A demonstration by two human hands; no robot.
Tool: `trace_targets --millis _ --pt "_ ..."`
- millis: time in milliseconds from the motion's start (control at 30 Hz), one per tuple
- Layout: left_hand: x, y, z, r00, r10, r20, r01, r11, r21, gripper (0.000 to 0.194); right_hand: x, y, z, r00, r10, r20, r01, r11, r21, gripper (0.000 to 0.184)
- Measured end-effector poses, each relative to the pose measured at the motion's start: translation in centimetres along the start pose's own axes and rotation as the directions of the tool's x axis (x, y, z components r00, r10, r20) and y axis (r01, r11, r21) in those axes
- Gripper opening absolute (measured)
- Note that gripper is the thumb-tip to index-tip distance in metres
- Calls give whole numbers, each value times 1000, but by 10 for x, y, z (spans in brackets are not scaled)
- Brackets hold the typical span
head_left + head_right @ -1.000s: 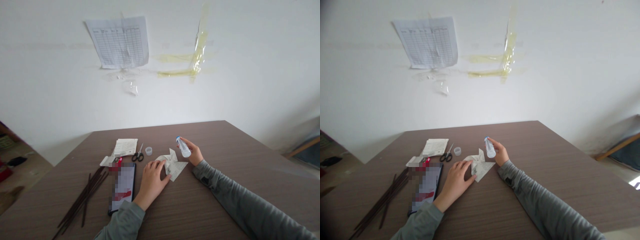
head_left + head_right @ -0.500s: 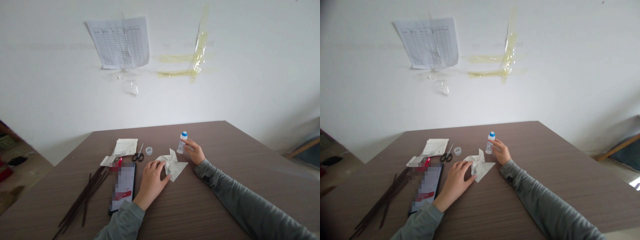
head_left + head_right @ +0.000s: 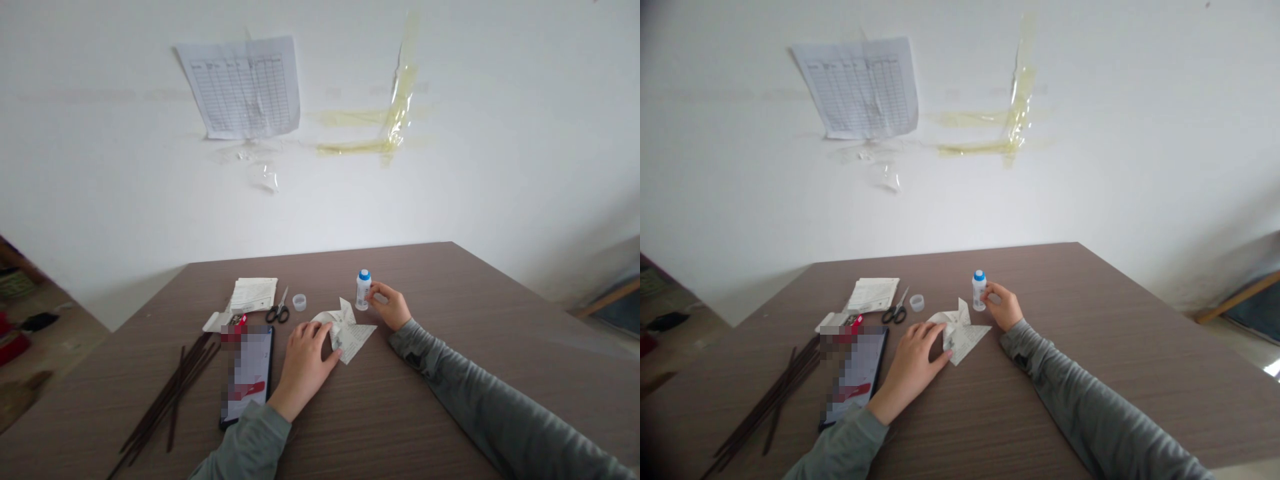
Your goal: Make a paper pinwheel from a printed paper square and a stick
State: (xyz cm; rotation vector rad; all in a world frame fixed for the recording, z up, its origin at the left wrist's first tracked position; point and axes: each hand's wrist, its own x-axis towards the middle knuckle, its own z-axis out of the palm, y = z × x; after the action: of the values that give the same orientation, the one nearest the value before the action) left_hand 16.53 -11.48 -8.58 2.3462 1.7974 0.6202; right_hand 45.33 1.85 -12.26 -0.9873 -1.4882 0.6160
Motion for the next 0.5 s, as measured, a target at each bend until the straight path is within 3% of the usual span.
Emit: trace_targets --millis 167,500 --pt "-1 -3 3 1000 21 -23 -22 1000 -14 51 2 -1 1 996 75 -53 -74 997 19 48" --pt "-3 -3 1 1000 17 -8 -16 1000 14 51 5 -3 -3 988 151 14 -151 989 2 45"
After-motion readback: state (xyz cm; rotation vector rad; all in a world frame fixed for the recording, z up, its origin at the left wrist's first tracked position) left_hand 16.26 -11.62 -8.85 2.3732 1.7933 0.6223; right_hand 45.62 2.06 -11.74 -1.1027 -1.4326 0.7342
